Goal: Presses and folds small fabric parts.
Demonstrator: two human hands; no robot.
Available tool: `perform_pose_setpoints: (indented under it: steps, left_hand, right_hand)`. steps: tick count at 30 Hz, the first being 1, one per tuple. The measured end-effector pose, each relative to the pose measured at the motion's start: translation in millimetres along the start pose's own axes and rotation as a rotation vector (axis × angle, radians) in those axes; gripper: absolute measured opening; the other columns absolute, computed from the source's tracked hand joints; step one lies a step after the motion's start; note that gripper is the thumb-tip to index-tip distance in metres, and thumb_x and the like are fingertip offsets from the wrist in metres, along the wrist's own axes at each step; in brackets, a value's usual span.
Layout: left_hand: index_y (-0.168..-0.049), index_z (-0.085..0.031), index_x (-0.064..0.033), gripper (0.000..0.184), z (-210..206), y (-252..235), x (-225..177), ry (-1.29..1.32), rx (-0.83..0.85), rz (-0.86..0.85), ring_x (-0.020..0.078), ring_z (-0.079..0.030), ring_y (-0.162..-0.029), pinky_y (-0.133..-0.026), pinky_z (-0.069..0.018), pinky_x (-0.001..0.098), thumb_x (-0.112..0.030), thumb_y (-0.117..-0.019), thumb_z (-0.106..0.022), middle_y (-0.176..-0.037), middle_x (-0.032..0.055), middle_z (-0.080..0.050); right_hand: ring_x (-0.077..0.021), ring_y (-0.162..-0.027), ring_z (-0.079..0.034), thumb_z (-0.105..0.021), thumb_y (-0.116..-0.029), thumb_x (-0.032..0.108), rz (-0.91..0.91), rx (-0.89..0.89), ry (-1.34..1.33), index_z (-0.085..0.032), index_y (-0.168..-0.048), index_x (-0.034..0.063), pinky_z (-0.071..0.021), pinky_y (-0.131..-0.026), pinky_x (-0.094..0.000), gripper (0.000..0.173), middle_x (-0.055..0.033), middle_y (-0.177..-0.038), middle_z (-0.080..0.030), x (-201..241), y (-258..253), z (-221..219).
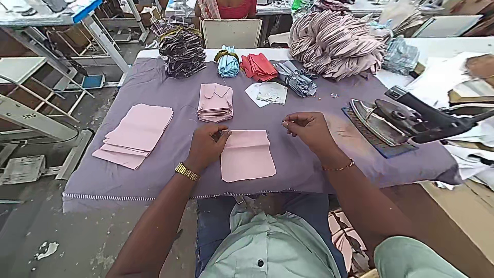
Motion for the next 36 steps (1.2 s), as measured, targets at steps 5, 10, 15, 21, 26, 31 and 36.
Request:
perform_pose_setpoints:
  steps: [5, 10, 15, 21, 26, 31, 36]
  left_hand:
    - [-0.110, -0.076, -0.0093, 0.020, 35, -18, 0, -0.132, -0.213, -0.018, 0.0098, -0.070, -0.085, -0.073, -0.0624, 0.0300, -0.024, -0.1006, -0.066, -0.102, 0.0038, -0.072]
    - [-0.116, -0.075, -0.0056, 0.033, 66, -88, 54, -0.179, -0.156, 0.347, 0.0201, -0.073, -0.088, -0.085, -0.0606, 0.0457, -0.031, -0.0977, -0.066, -0.103, 0.0104, -0.076]
    - [-0.100, -0.080, -0.0107, 0.028, 48, -115, 83, -0.147, -0.105, 0.492, 0.0197, -0.073, -0.083, -0.081, -0.0589, 0.0516, -0.036, -0.0889, -0.077, -0.090, 0.0060, -0.077]
    - [-0.099, -0.079, -0.0136, 0.024, 41, -106, 75, -0.199, -0.239, 0.404, 0.0124, -0.073, -0.079, -0.079, -0.0611, 0.0417, -0.035, -0.0892, -0.077, -0.089, 0.0003, -0.077]
    - [-0.105, -0.072, -0.0090, 0.025, 37, -102, 69, -0.065, -0.294, 0.225, 0.0070, -0.069, -0.073, -0.071, -0.0602, 0.0307, -0.032, -0.0955, -0.070, -0.087, 0.0004, -0.074]
    - [-0.128, -0.060, -0.0076, 0.035, 29, -104, 57, 0.005, -0.177, 0.153, 0.0086, -0.070, -0.069, -0.068, -0.0604, 0.0303, -0.021, -0.0970, -0.069, -0.089, 0.0018, -0.076]
    - [-0.125, -0.068, -0.0027, 0.034, 31, -103, 23, 0.161, -0.253, 0.008, 0.0092, -0.074, -0.079, -0.075, -0.0639, 0.0291, -0.014, -0.0941, -0.075, -0.098, 0.0033, -0.078]
  right_hand:
    - [-0.0044, -0.067, -0.063, -0.072, -0.0943, 0.019, 0.162, -0.093, 0.214, -0.079, -0.096, 0.0125, -0.0556, -0.061, -0.0236, 0.010, 0.0016, -0.088, -0.072, -19, 27, -18]
    - [-0.0054, -0.071, -0.064, -0.067, -0.0964, 0.016, 0.318, -0.248, 0.247, -0.078, -0.097, 0.0076, -0.0559, -0.063, -0.0236, 0.014, -0.0017, -0.088, -0.072, -16, 37, -21]
    - [-0.0047, -0.069, -0.063, -0.067, -0.0967, 0.018, 0.323, -0.297, 0.273, -0.078, -0.096, 0.0086, -0.0544, -0.061, -0.0227, 0.015, -0.0012, -0.086, -0.072, -18, 37, -16]
    - [-0.0030, -0.068, -0.063, -0.069, -0.0953, 0.016, 0.299, -0.317, 0.214, -0.079, -0.096, 0.0085, -0.0539, -0.058, -0.0208, 0.012, 0.0000, -0.086, -0.071, -20, 35, -16]
    - [-0.0048, -0.070, -0.066, -0.071, -0.0947, 0.015, 0.269, -0.328, 0.147, -0.078, -0.096, 0.0086, -0.0572, -0.060, -0.0224, 0.010, -0.0008, -0.089, -0.072, -23, 36, -15]
    - [-0.0062, -0.068, -0.066, -0.073, -0.0942, 0.015, 0.214, -0.356, 0.112, -0.079, -0.098, 0.0094, -0.0589, -0.059, -0.0246, 0.009, -0.0001, -0.088, -0.073, -23, 37, -11]
    - [-0.0072, -0.066, -0.066, -0.074, -0.0939, 0.013, 0.194, -0.385, 0.091, -0.078, -0.099, 0.0081, -0.0594, -0.059, -0.0246, 0.008, -0.0006, -0.087, -0.072, -23, 39, -9]
Point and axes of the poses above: each hand's wrist, its own y-axis away from the middle knuckle, its own z-axis out of the back of the hand, x = y × z, the point moved 4 cm from there along -y, towards the middle knuckle
